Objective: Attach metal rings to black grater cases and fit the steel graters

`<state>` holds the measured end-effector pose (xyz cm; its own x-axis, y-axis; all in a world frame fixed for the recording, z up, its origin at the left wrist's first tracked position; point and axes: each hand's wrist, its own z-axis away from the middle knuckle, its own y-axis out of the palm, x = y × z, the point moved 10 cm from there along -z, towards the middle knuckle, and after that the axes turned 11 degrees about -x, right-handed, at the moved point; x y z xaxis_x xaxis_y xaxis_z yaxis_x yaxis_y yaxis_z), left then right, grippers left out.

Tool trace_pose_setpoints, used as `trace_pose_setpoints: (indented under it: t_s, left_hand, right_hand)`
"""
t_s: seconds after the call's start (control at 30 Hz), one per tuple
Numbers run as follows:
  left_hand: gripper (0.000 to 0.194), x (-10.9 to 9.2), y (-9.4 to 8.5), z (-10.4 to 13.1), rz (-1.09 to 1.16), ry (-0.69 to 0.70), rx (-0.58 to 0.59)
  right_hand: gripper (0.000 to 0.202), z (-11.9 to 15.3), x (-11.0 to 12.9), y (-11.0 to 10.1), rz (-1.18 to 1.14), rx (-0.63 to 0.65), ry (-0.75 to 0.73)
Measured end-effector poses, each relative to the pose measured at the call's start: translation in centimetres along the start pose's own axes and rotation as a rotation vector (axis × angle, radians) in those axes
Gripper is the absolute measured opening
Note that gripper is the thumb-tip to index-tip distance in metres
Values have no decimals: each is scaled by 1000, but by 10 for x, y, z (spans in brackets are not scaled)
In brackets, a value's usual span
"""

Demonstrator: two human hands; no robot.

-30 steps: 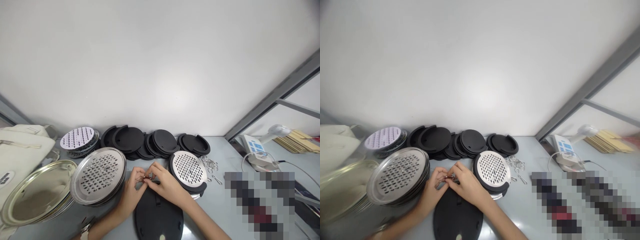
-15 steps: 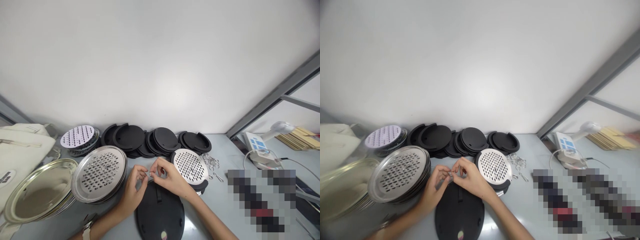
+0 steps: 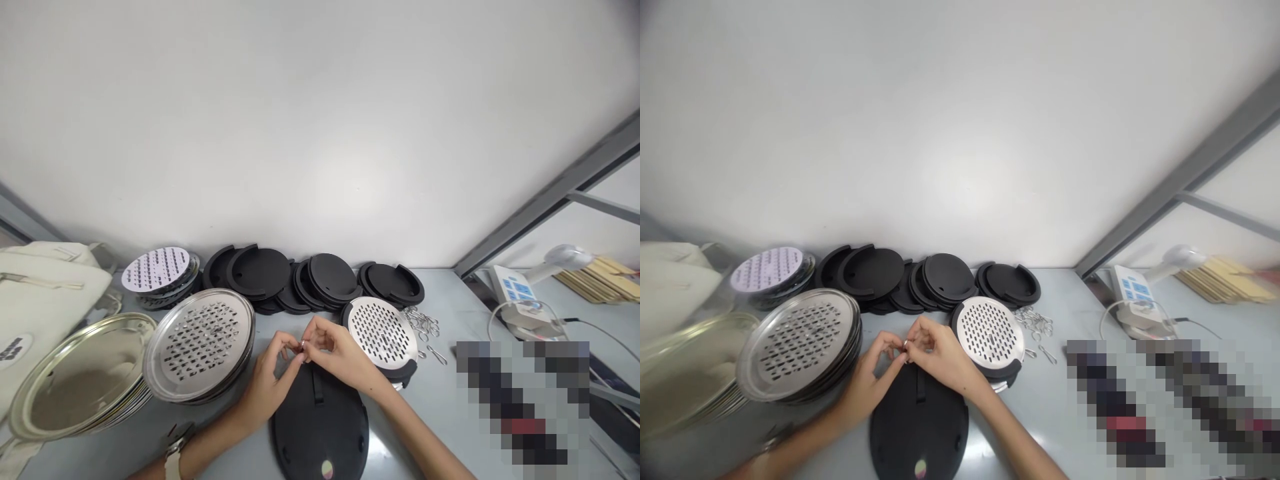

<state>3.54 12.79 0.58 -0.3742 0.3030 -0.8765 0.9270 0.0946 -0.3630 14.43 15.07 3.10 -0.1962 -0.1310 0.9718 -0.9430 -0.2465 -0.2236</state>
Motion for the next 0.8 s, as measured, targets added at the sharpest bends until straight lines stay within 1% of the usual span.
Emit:
trace_pose_setpoints:
  t_s: [0.07,0.2,0.37,0.47,0.53,0.63,0.7,0.8]
  left_hand:
    - [11,0,2,0,29,-14,18]
    - [17,1,10,3,81,-38,106]
    - [22,-1,13,4,40,-11,135]
    - [24,-5,14,2,12,23,144]
    - [24,-7,15,1,4,45,157]
    - [25,-8,17,1,-27,66,176]
    - [25,-8,19,2,-57,77,195]
    - [25,-8,21,3,-91,91,226]
  right_hand:
    - [11,0,0,1,-3,37,3]
    - [10,2,6,2,62,115,-5]
    - [13,7,13,-5,341,165,-42]
    - [16,12,13,-10,463,177,-31]
    - [19,17,13,-15,514,140,-18]
    - [21,27,14,-25,548,13,-12]
    - [19,38,12,-24,511,-23,-18]
    - [16,55,1,-17,476,-41,-33]
